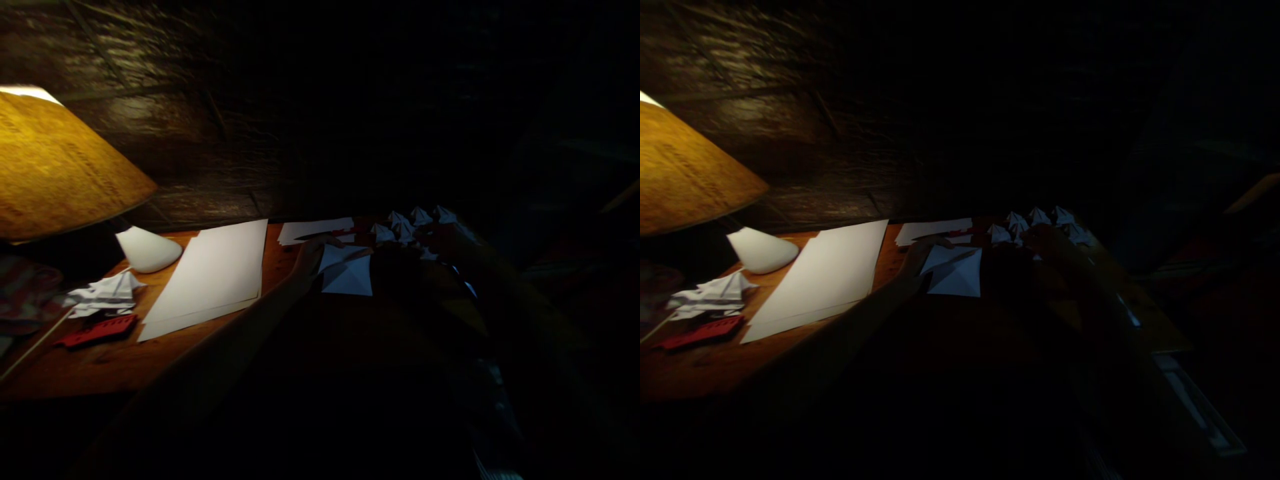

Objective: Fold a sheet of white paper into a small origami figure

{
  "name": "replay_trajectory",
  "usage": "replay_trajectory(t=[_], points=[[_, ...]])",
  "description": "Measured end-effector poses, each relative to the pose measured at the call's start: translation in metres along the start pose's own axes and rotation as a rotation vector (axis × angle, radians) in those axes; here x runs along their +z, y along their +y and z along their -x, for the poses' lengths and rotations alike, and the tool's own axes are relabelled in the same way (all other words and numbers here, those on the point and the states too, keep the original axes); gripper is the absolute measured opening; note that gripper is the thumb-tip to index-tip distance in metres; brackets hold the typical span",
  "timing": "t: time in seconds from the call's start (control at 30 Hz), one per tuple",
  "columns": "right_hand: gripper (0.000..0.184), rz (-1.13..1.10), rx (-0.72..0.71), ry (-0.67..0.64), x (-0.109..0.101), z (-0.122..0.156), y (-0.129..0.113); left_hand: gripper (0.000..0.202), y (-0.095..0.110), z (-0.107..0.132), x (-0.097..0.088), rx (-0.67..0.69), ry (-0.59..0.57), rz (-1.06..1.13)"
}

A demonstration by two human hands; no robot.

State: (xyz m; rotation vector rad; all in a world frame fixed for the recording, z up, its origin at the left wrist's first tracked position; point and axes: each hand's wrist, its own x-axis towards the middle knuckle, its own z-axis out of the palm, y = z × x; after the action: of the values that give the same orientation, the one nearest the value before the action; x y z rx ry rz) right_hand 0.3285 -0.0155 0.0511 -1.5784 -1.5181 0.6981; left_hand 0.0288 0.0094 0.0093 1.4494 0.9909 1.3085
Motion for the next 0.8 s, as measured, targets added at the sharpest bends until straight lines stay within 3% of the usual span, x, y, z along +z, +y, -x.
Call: replay_trajectory(t=[0.1,0.23,0.37,0.43,0.6,0.7,0.8], points=[[0.025,0.017,0.075,-0.074,0.029,-0.005,-0.018,0.010,0.001,0.000,0.000,0.010,-0.017,0.009],[0.030,-0.046,-0.037,-0.133,0.057,-0.010,-0.038,0.009,0.003,0.003,0.001,0.033,-0.029,0.023],[0.032,-0.068,-0.145,-0.385,0.072,-0.017,-0.051,0.014,0.007,0.003,-0.002,0.058,-0.033,0.036],[0.026,-0.085,-0.194,-0.447,0.078,-0.020,-0.054,0.017,0.009,0.004,-0.005,0.069,-0.032,0.045],[0.030,-0.336,-0.105,-0.406,0.091,-0.011,-0.049,0.031,0.012,0.010,-0.009,0.059,-0.026,0.159],[0.028,-0.388,-0.140,-0.298,0.092,0.002,-0.049,0.036,0.012,0.012,-0.008,0.045,0.004,0.249],[0.029,-0.374,-0.185,-0.246,0.088,0.013,-0.053,0.036,0.013,0.013,-0.007,0.028,0.017,0.202]])
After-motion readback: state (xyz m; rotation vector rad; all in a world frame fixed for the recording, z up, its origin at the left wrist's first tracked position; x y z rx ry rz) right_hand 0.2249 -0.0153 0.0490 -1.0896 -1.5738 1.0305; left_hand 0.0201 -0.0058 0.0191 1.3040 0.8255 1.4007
